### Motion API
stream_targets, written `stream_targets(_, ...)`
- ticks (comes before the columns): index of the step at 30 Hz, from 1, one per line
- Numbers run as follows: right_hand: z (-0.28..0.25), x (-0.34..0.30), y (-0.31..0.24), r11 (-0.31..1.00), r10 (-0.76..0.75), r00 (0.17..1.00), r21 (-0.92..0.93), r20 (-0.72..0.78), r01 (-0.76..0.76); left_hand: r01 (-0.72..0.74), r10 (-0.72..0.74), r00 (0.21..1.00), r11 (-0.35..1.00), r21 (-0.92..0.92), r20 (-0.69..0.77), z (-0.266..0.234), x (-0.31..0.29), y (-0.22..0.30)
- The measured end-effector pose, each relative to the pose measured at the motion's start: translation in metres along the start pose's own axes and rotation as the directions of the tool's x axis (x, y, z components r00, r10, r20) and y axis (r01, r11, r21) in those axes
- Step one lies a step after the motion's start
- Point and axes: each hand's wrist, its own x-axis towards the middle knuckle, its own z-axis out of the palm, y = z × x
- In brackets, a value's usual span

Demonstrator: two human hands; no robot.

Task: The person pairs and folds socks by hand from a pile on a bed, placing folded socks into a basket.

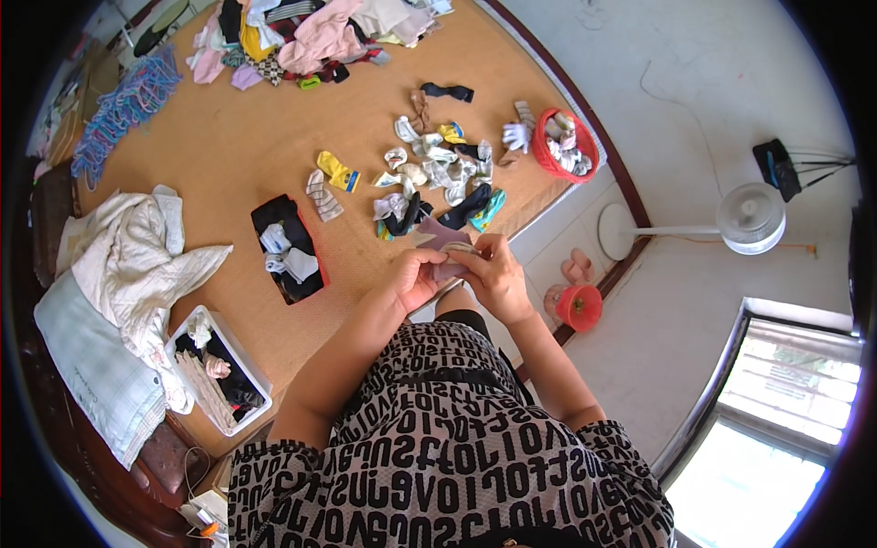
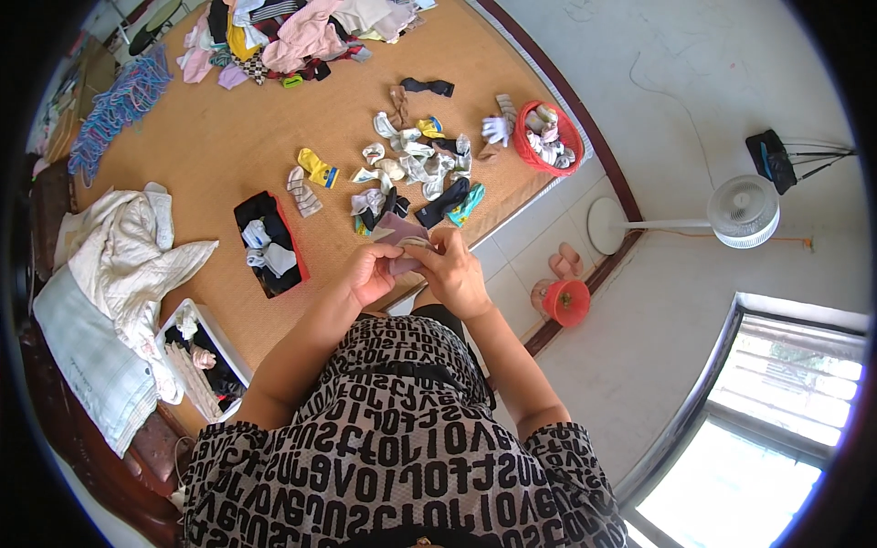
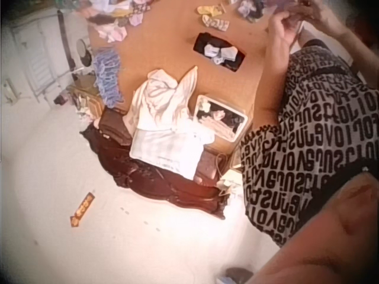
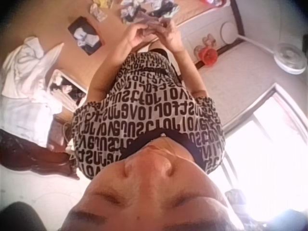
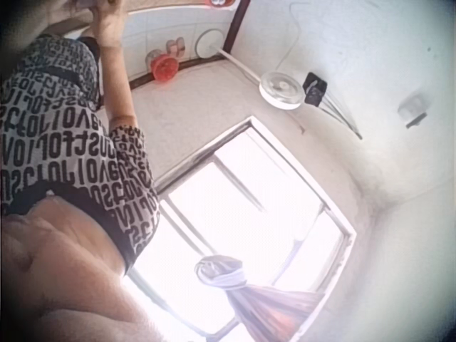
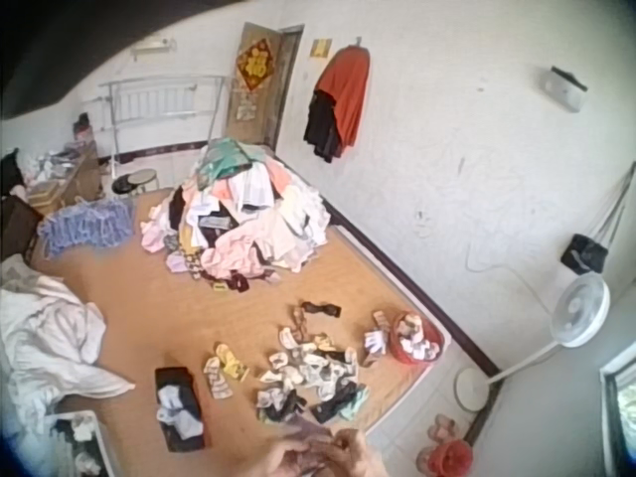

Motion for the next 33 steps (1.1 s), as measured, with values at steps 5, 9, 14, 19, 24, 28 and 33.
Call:
stream_targets(5, -0.022, 0.009, -0.010, 0.897, -0.403, 0.911, -0.237, -0.086, 0.374, 0.118, -0.092, 0.986, 0.976, -0.185, 0.142, -0.007, -0.002, -0.001)
stream_targets(9, -0.020, 0.001, 0.000, 0.896, -0.422, 0.907, -0.155, -0.010, 0.415, 0.160, -0.146, 0.980, 0.982, -0.102, 0.136, -0.019, 0.004, -0.007)
stream_targets(14, -0.011, -0.007, 0.006, 0.996, -0.073, 0.997, 0.052, -0.026, 0.074, 0.054, -0.061, 0.995, 0.994, 0.090, 0.081, -0.009, 0.001, -0.017)
stream_targets(19, -0.003, -0.004, 0.008, 0.825, 0.453, 0.886, 0.328, 0.104, -0.460, -0.003, 0.000, 1.000, 0.990, 0.141, 0.021, -0.003, -0.002, -0.024)
stream_targets(24, -0.009, 0.003, 0.009, 0.771, 0.560, 0.804, 0.228, 0.201, -0.595, 0.066, -0.060, 0.988, 0.997, -0.037, 0.139, 0.008, -0.012, -0.014)
stream_targets(28, -0.001, -0.003, 0.008, 0.887, 0.424, 0.904, 0.180, 0.055, -0.426, -0.063, 0.051, 0.997, 0.960, 0.274, 0.053, 0.008, -0.008, -0.018)
stream_targets(33, -0.014, -0.004, -0.011, 0.967, -0.236, 0.962, -0.129, -0.139, 0.219, -0.089, 0.082, 0.995, 0.987, 0.133, 0.052, 0.008, -0.009, -0.010)
